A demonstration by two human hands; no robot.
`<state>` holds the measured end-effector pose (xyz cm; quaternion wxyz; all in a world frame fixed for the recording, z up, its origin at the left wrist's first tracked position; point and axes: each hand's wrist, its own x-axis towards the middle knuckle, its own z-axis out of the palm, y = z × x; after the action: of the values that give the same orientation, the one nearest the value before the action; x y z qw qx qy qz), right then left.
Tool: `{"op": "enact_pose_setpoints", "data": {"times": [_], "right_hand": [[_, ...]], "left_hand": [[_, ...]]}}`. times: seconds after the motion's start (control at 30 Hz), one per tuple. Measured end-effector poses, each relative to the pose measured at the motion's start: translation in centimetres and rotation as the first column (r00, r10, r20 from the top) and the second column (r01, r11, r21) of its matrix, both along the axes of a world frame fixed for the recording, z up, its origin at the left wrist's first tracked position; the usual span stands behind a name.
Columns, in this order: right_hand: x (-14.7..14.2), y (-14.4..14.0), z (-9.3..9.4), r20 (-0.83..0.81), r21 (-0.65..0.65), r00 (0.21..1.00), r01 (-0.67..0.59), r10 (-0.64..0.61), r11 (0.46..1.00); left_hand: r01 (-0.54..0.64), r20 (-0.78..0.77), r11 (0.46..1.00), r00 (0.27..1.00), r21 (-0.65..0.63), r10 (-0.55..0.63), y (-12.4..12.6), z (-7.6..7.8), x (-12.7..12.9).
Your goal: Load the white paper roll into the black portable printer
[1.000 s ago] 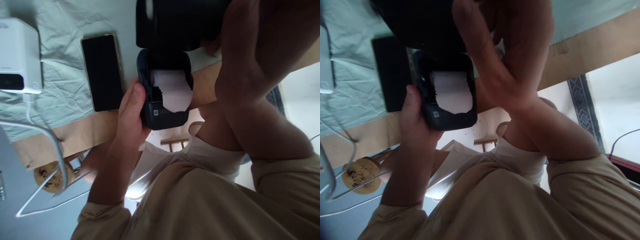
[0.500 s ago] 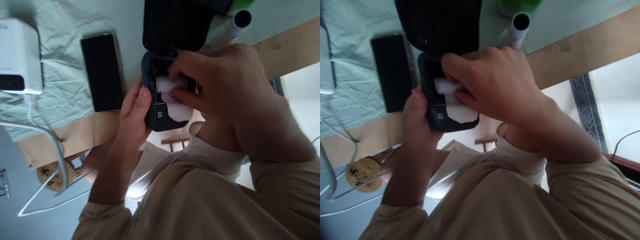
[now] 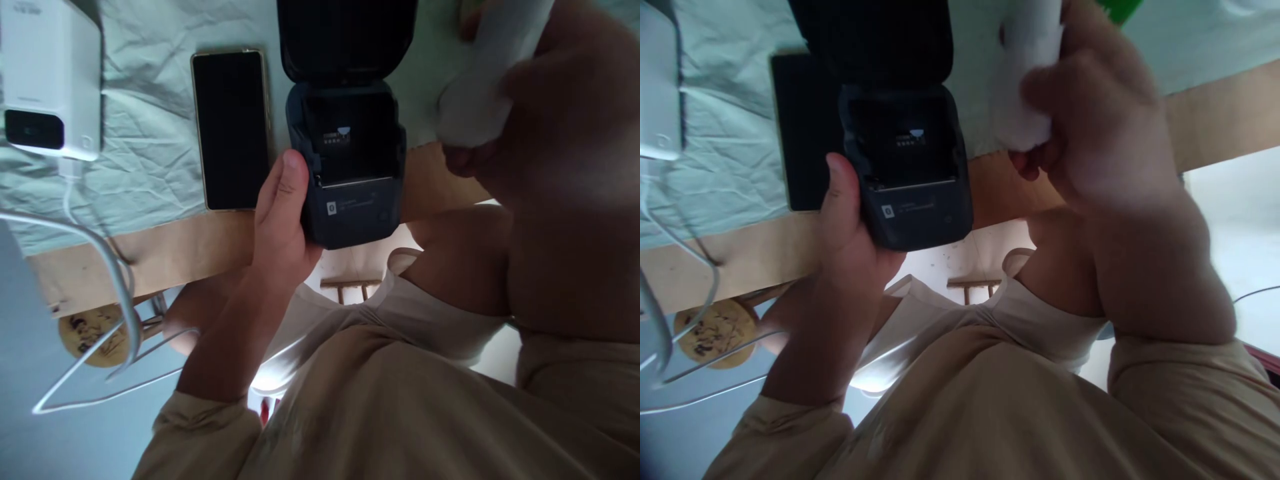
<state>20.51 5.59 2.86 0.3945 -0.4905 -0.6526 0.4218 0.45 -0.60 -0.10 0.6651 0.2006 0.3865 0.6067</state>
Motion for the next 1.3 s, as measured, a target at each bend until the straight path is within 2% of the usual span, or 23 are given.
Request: {"op": "enact_pose_setpoints", "data": {"times": [0.07, 0.17, 0.27, 0.43, 0.57, 0.8, 1.07, 1.2, 1.3], "right_hand": [[0.0, -0.3, -0.8, -0.002, 0.007, 0.998, 0.070, -0.070, 0.998], [0.1, -0.9, -1.6, 0.206, 0.059, 0.979, -0.004, -0.008, 0.998], [0.1, -1.5, -2.0, 0.319, 0.073, 0.948, -0.040, 0.015, 0.997], [-0.4, -2.2, -1.8, 0.426, 0.226, 0.892, 0.058, -0.152, 0.972], [-0.4, -1.9, -1.9, 0.468, 0.252, 0.865, 0.064, -0.180, 0.966], [0.6, -0.4, -2.7, 0.504, 0.310, 0.841, 0.039, -0.199, 0.950], [-0.2, 1.2, -1.6, 0.615, 0.356, 0.739, 0.050, -0.274, 0.933], [-0.8, 1.4, -2.3, 0.650, 0.356, 0.721, -0.010, -0.240, 0.934], [-1.2, 1.5, -3.0, 0.638, 0.370, 0.730, -0.010, -0.246, 0.929]], "left_hand": [[0.013, 0.026, 1.000, 1.000, 0.007, -0.013, 0.0, 0.1, 0.1], [0.025, 0.055, 1.000, 0.998, 0.001, -0.025, -0.1, 0.0, 0.0], [0.035, 0.042, 0.999, 0.999, -0.016, -0.034, 0.0, -0.1, -0.2], [0.043, -0.036, 0.998, 0.998, -0.048, -0.045, 0.1, -0.2, -0.1], [0.009, -0.099, 0.999, 0.995, -0.047, -0.013, 0.1, -0.4, -0.1], [0.052, -0.058, 0.998, 0.997, -0.036, -0.054, 0.1, -0.8, -0.6], [0.032, -0.101, 0.999, 0.994, -0.023, -0.034, 0.1, -0.8, -0.3], [0.045, -0.055, 0.999, 0.997, 0.011, -0.045, -0.1, -0.7, -0.3], [0.053, -0.038, 0.998, 0.998, 0.026, -0.052, -0.2, -0.6, -0.3]]}}
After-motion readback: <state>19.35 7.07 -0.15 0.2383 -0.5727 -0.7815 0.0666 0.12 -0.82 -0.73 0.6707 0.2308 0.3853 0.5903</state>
